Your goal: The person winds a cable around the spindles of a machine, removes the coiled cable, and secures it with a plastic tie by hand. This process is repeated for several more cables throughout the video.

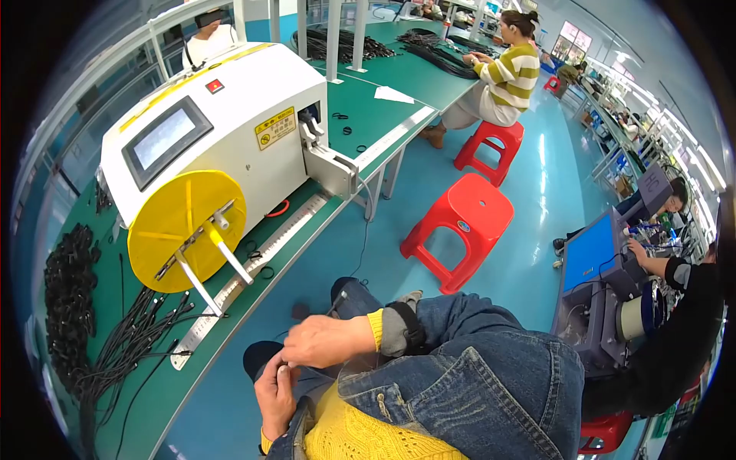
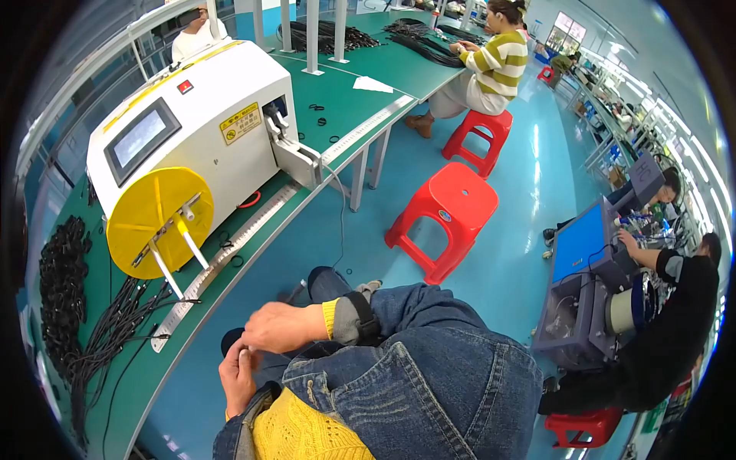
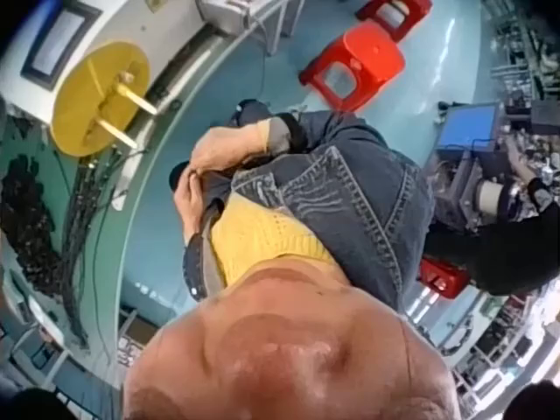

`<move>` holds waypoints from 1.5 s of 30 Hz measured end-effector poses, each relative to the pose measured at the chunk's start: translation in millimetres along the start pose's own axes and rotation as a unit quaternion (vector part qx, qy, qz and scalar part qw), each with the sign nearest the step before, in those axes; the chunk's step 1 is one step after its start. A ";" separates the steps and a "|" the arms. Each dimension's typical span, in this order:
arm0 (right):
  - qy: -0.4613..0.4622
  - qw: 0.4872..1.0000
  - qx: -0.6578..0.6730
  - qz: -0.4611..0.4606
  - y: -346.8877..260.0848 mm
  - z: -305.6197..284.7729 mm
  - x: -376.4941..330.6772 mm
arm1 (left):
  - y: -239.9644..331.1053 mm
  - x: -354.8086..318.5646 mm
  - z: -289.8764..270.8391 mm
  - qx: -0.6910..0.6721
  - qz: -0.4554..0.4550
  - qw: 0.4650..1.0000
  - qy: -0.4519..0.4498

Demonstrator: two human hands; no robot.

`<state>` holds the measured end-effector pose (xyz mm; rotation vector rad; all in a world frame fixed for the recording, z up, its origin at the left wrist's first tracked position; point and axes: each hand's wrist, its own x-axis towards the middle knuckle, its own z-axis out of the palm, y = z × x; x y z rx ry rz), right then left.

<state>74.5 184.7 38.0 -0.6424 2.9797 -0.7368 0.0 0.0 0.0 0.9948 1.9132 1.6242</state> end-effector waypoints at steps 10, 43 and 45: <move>0.324 0.916 -0.233 0.042 11.4 -58.3 -56.2 | 63.5 17.3 -3.4 0.056 0.019 0.998 0.036; 0.567 0.818 -0.020 0.096 81.5 -52.2 77.0 | 77.0 137.4 -54.6 0.107 0.167 0.953 0.227; 0.555 0.826 0.006 0.102 83.7 -39.1 58.2 | 72.0 137.0 -62.8 0.093 0.137 0.957 0.237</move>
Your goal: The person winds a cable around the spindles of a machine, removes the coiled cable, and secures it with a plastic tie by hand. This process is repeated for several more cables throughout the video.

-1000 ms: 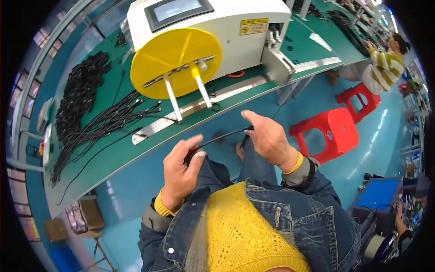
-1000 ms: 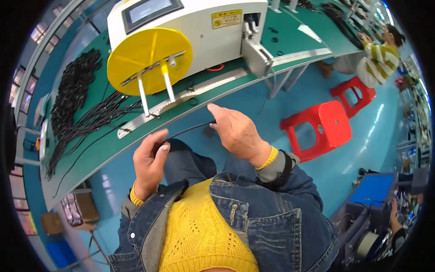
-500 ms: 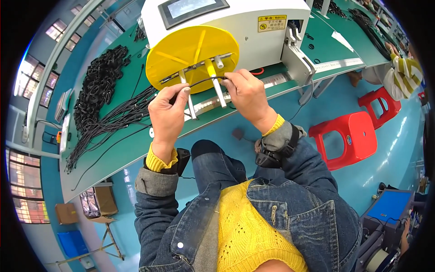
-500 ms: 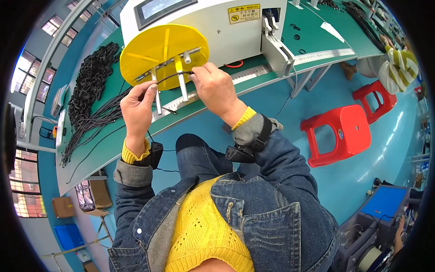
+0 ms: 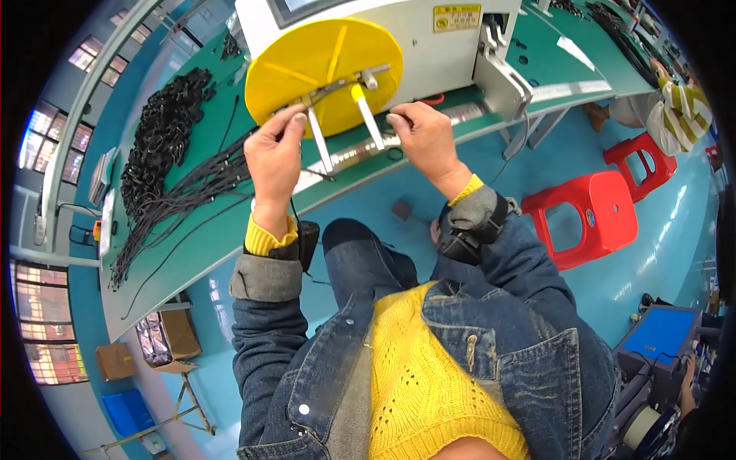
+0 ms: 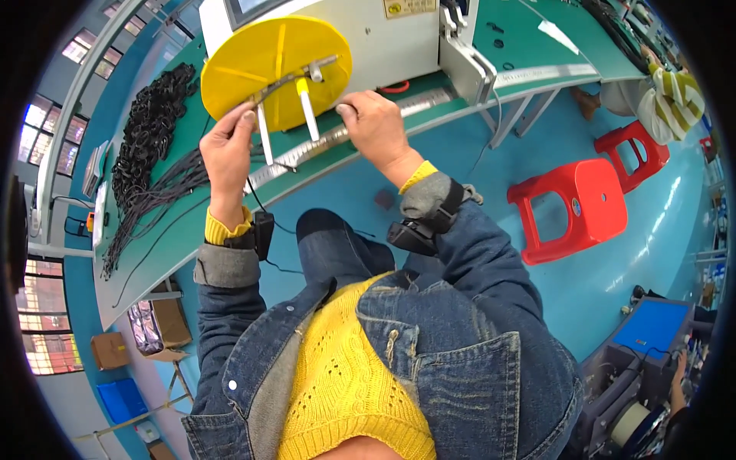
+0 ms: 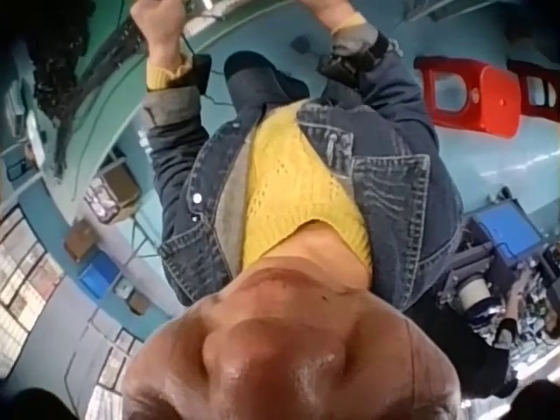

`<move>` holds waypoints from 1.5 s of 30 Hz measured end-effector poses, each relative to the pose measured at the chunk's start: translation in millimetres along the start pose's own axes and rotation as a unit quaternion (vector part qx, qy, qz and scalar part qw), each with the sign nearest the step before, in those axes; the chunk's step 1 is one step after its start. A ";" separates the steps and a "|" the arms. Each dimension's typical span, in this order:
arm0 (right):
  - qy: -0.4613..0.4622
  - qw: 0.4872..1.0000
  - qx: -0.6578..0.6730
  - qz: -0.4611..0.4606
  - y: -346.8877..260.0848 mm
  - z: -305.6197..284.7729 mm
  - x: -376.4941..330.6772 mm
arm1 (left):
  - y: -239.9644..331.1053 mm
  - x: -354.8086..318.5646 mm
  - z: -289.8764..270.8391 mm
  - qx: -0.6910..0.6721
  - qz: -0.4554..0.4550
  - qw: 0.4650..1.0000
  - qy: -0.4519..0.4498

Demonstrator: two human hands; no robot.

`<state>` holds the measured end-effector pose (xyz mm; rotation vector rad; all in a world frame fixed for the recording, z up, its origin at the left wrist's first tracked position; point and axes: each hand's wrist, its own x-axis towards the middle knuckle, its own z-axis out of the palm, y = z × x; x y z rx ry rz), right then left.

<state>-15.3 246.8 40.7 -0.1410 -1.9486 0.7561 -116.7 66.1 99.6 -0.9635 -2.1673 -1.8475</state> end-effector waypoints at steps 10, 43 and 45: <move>-0.223 0.943 -0.060 0.241 29.9 -93.4 -100.3 | -12.0 -3.5 -2.3 -0.101 -0.050 0.994 0.001; -0.327 0.897 -0.016 0.297 17.6 -89.3 -108.7 | -1.5 -55.3 -2.7 -0.021 0.030 0.999 -0.019; -0.330 0.899 -0.017 0.287 15.2 -89.6 -105.3 | 3.1 -56.1 1.3 -0.001 0.038 0.999 -0.024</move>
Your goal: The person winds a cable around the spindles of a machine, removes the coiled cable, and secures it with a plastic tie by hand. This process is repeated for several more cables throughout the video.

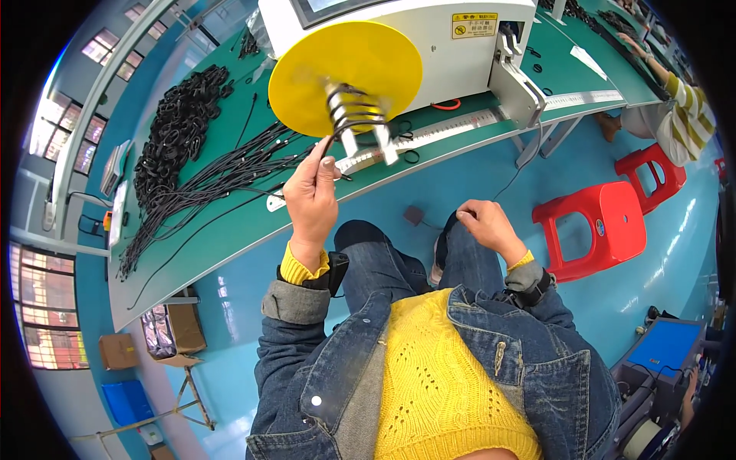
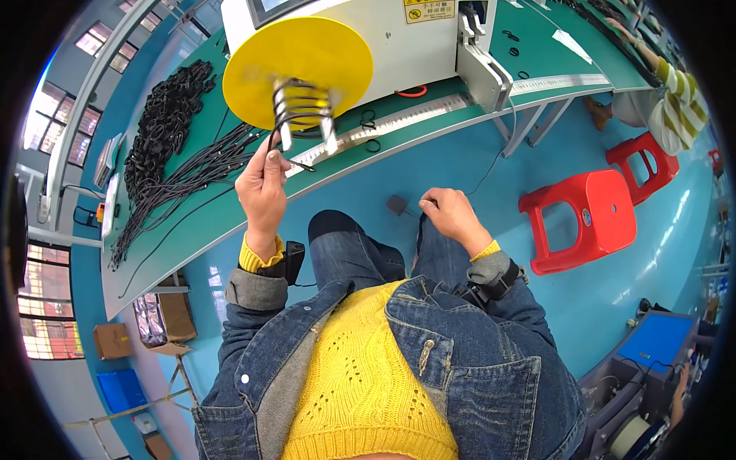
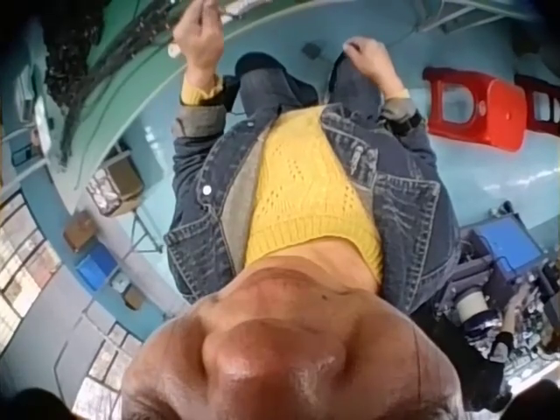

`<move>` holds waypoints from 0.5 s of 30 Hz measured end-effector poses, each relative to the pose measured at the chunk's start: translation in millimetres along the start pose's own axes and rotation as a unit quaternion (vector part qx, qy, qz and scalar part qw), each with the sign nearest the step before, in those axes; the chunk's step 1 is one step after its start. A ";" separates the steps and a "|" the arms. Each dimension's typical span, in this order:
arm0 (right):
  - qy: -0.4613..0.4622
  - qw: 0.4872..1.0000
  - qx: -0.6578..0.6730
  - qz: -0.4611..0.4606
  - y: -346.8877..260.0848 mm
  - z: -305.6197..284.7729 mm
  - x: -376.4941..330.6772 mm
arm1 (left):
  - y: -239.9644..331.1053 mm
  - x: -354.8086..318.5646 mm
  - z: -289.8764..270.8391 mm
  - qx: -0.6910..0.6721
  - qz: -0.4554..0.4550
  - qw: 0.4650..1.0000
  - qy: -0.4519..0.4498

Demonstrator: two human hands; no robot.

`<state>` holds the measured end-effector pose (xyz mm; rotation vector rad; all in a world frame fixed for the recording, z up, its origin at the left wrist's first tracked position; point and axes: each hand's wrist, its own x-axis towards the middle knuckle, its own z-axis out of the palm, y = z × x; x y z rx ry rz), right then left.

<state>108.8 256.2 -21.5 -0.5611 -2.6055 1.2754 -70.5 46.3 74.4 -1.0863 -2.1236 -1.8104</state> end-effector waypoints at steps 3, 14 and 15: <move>-0.001 1.000 -0.010 -0.018 -10.0 -4.6 2.6 | 14.5 2.4 8.5 0.100 0.084 0.991 0.034; 0.191 0.937 -0.006 -0.292 -102.7 -17.3 51.0 | 65.6 28.6 30.2 0.483 0.309 0.819 -0.003; 0.202 0.929 0.027 -0.309 -109.7 -13.3 53.2 | 67.7 28.4 30.0 0.498 0.316 0.807 -0.003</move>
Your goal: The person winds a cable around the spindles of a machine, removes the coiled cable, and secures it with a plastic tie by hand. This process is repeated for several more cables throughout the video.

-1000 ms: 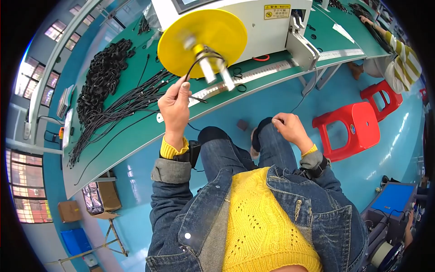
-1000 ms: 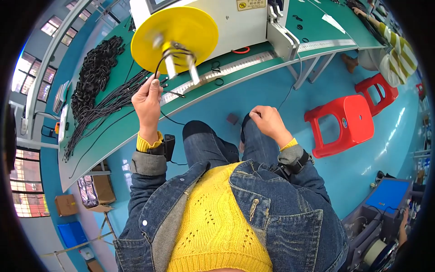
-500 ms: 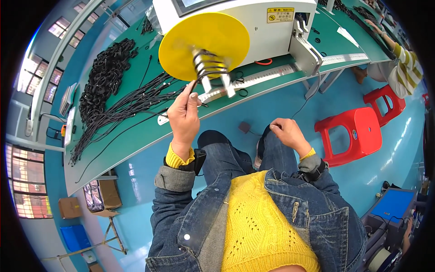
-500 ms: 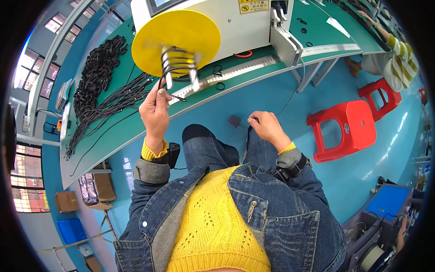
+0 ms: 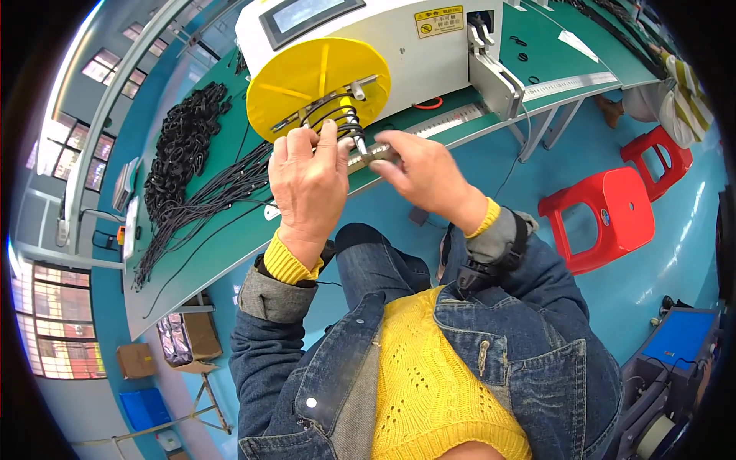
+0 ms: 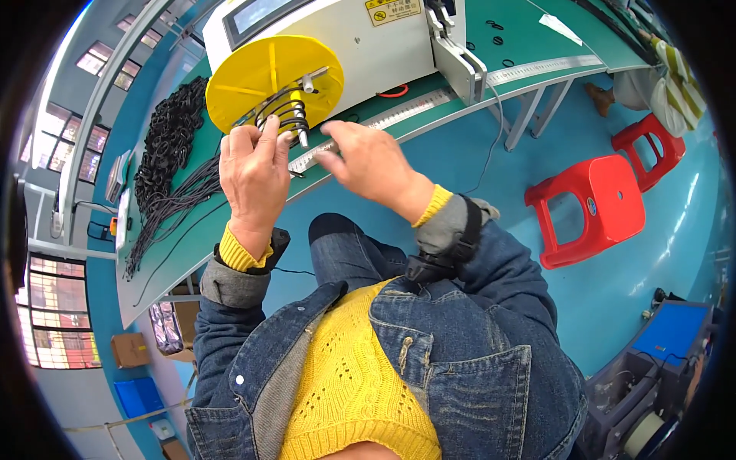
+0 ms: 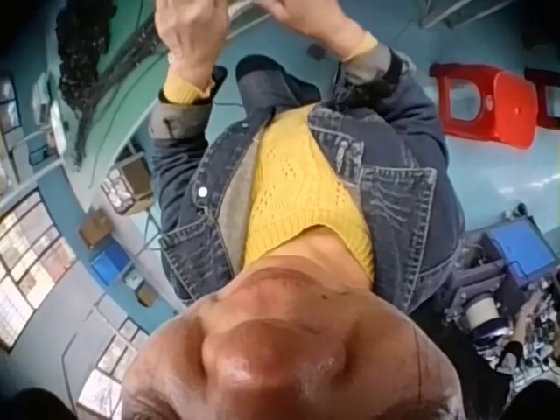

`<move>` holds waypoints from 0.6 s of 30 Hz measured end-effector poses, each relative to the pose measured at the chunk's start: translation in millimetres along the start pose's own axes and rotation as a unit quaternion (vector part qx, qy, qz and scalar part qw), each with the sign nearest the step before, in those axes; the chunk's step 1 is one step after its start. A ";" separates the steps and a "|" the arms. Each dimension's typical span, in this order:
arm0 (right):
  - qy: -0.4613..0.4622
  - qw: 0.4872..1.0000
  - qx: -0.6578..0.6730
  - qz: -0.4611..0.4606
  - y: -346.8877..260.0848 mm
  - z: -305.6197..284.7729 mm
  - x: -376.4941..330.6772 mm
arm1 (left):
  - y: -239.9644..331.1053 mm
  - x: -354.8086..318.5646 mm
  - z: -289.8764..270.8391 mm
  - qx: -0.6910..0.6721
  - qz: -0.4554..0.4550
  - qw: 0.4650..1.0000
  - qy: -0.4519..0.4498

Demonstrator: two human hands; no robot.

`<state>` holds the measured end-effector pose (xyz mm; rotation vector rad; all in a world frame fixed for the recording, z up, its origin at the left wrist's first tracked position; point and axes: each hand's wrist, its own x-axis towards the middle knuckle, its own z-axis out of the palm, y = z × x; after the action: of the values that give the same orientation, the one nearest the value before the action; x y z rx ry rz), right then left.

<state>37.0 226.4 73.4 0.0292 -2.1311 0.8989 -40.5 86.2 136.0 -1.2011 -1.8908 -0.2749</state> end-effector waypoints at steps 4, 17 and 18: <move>0.028 0.996 0.079 0.020 -5.9 15.2 13.0 | 0.3 -10.9 9.7 -0.019 -0.047 0.999 0.012; -0.006 0.991 0.118 0.070 18.2 8.8 41.7 | -2.3 -11.6 20.9 -0.230 -0.175 0.956 -0.047; -0.039 0.987 0.136 0.075 20.8 7.6 43.7 | -3.9 -12.2 19.4 -0.238 -0.180 0.952 -0.071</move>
<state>-3.9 248.9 87.9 0.0443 -2.0871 1.2919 -52.2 87.7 116.0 -1.1923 -2.2461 -0.9059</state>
